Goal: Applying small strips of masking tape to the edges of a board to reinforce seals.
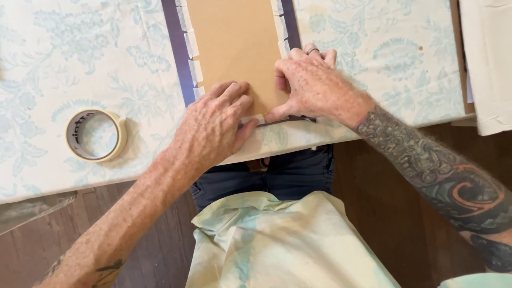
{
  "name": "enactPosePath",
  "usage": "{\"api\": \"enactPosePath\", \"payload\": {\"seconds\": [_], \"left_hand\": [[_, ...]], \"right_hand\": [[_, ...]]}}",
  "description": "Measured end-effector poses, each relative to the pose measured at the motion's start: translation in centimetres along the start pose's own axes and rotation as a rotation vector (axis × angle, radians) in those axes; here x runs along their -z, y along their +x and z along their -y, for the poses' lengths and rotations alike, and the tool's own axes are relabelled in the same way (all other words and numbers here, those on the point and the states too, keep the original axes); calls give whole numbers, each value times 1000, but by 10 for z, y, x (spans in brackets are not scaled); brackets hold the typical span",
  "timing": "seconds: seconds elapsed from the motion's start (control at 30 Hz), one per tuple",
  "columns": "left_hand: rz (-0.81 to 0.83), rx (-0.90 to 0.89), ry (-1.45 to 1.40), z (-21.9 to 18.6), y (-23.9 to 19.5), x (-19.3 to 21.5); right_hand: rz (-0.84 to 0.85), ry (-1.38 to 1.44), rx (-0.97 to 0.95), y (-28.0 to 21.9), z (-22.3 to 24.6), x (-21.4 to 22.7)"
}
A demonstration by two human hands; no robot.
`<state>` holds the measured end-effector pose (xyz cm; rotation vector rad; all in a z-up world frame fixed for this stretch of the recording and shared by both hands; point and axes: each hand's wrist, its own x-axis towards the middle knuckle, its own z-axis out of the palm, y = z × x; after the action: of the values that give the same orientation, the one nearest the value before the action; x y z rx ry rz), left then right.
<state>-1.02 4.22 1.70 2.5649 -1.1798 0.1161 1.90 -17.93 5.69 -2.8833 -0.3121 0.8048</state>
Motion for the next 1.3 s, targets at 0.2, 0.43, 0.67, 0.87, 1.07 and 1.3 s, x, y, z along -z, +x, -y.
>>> {"api": "enactPosePath", "payload": {"seconds": [0.2, 0.43, 0.67, 0.87, 1.07, 1.3], "left_hand": [[-21, -43, 119, -4, -10, 1], [-28, -54, 96, -3, -14, -2], [-56, -53, 78, -6, -13, -1], [-59, -41, 104, -7, -11, -1], [-59, -39, 97, -7, -12, -1], [-79, -50, 87, -8, -10, 0]], "right_hand": [[38, 0, -55, 0, -15, 2], [66, 34, -60, 4, -12, 13], [-2, -43, 8, 6, -25, -6], [21, -55, 34, -8, 0, 12], [23, -35, 29, 0, -22, -6], [23, 7, 20, -4, 9, 15]]}}
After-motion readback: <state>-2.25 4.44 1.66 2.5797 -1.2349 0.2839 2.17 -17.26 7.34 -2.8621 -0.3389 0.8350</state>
